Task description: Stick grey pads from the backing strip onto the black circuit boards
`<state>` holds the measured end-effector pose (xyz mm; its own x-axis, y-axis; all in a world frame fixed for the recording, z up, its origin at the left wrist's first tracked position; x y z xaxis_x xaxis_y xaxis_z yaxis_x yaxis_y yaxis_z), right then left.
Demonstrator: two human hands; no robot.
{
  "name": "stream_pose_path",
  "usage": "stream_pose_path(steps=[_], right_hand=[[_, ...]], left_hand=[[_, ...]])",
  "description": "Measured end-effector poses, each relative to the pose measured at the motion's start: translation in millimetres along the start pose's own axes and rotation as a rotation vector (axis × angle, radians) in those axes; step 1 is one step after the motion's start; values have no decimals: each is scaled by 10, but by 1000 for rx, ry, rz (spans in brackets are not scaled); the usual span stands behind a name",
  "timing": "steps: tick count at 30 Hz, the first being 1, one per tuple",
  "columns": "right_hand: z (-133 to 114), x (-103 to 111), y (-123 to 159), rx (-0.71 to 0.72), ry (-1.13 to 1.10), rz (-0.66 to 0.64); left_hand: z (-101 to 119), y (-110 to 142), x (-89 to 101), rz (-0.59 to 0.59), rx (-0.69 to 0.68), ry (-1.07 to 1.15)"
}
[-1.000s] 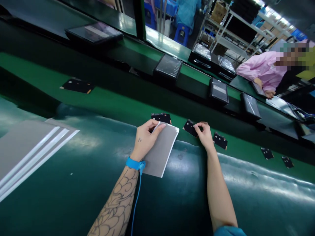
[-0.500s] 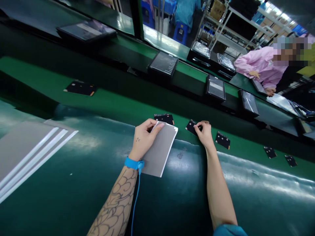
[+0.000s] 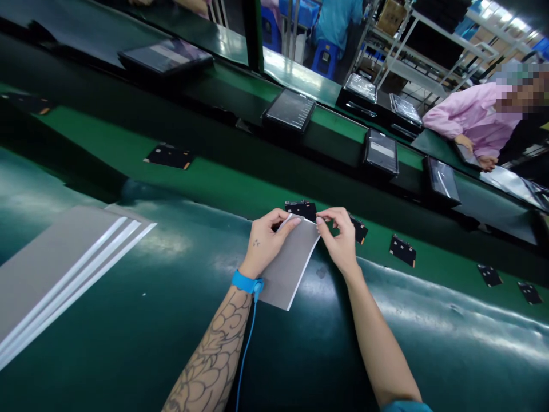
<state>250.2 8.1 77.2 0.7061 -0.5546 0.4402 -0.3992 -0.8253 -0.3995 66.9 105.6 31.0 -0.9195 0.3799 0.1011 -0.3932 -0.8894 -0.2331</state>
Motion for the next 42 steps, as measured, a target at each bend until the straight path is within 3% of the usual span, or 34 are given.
stream_pose_path(steps=[4,16,26,31,36,42], right_hand=[[-97,-156,35,1,-17,-34],[-142,-200,46,40,-11,-45],[177,-342,92,-197,-151,-119],[358,-112,10,-251,-209,-13],[758,187,-115,-307,-111,17],[940,162,-274,-185,52,-85]], left_hand=[[8,-2,-37,-16,-22,-2],[16,11,-127,-71,-27,21],[9,4,-150,-70,-5,16],[-10,-9,-40,-17,31,13],[35,-13,-19,-49,48,9],[12,-11,-54,-81,41,-2]])
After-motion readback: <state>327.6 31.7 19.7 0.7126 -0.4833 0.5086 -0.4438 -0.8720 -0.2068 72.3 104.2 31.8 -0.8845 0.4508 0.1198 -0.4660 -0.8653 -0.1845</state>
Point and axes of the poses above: each hand's wrist, its own y-axis away from the middle knuckle, its own x-axis out of the back of the hand, z = x × y, the point moved 10 cm from there along -y, towards the middle knuckle, and after that the axes turned 4 degrees about -x, right-handed, at the moved point
